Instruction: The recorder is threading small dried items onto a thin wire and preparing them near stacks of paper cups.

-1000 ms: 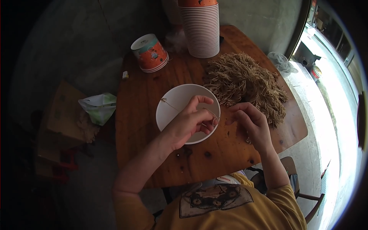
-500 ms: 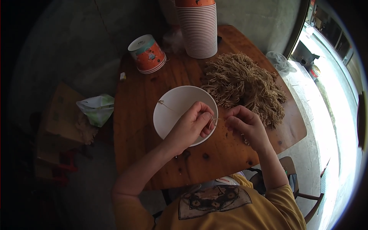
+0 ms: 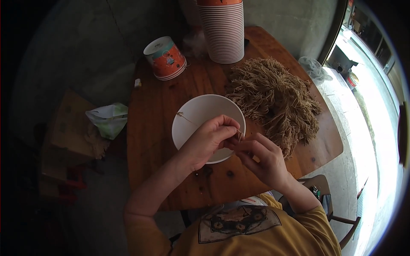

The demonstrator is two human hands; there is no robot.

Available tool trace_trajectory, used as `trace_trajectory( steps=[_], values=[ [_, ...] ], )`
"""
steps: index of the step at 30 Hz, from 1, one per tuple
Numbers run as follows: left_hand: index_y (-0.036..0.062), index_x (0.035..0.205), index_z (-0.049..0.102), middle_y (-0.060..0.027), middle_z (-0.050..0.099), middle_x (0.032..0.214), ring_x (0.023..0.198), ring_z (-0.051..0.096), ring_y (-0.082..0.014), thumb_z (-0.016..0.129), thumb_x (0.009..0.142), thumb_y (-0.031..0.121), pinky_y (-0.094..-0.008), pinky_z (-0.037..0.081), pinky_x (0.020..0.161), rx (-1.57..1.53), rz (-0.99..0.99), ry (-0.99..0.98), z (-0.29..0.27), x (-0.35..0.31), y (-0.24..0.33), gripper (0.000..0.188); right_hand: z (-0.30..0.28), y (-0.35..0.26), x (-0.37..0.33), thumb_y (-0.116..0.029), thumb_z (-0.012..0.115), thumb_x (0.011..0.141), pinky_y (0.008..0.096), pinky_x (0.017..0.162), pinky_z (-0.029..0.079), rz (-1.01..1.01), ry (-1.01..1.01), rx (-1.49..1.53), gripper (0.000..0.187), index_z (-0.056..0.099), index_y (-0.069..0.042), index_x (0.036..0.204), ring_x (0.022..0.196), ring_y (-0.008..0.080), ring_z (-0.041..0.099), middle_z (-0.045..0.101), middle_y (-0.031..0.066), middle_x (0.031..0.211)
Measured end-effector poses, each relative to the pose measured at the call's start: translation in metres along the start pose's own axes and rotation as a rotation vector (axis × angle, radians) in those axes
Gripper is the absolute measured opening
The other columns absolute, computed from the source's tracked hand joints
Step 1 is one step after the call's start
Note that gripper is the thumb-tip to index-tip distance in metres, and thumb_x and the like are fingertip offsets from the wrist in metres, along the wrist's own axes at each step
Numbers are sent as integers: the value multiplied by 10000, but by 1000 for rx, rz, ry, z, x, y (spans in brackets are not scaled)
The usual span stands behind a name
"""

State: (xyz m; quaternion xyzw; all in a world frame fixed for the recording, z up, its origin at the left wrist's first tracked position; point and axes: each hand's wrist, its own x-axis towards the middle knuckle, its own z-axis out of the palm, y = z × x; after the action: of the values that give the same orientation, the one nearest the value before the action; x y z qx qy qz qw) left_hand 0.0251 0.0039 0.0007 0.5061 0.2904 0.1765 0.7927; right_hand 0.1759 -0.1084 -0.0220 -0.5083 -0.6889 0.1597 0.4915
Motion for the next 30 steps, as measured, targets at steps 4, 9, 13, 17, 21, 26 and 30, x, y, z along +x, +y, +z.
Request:
trace_trajectory(
  steps=[4,9,13,17,21,26,30],
  values=[
    [49,1011,536,-63,599,977,886,575,-121,543,899,84,-258,474,788,-44,-53,-46,-1,0,3,118,1,-2,-1,-63,672,768,339,589,504,-145,25,-182,206,627,-85,968,718,227,581,551,59,822],
    [54,1007,536,-55,604,972,861,578,-109,592,866,59,-242,469,780,-11,-52,-73,-4,0,0,152,-2,-8,1,-89,683,747,337,589,509,-263,-26,-234,231,629,-88,971,727,230,583,562,59,850],
    [57,1011,524,-41,594,942,836,573,-97,587,854,39,-236,465,775,53,-25,-54,-3,0,2,170,-9,2,0,-56,651,789,294,567,500,-105,13,-64,194,627,-75,981,738,189,594,570,57,860],
    [43,1025,509,-22,534,921,826,541,-91,563,827,4,-235,469,749,193,21,-13,4,0,9,208,-5,4,10,-48,631,823,267,578,483,178,106,9,169,618,-60,990,726,165,585,549,70,901],
    [53,1017,484,-25,538,929,844,560,-99,560,831,-4,-235,464,771,227,17,-17,2,2,12,209,-2,9,13,-80,652,816,289,620,478,148,90,-57,160,614,-59,970,716,177,562,517,86,936],
    [55,1009,473,-17,521,941,849,545,-88,568,812,-4,-229,451,764,322,8,-66,-1,7,15,226,-5,10,17,-99,657,814,292,644,471,224,50,-44,130,607,-56,927,723,175,547,500,81,897],
    [57,1011,472,-2,505,935,841,526,-71,560,810,-6,-221,440,761,555,98,-40,0,5,16,229,-7,9,19,-93,635,827,267,631,462,302,22,68,88,592,-45,887,724,149,546,491,70,886]
  ],
)
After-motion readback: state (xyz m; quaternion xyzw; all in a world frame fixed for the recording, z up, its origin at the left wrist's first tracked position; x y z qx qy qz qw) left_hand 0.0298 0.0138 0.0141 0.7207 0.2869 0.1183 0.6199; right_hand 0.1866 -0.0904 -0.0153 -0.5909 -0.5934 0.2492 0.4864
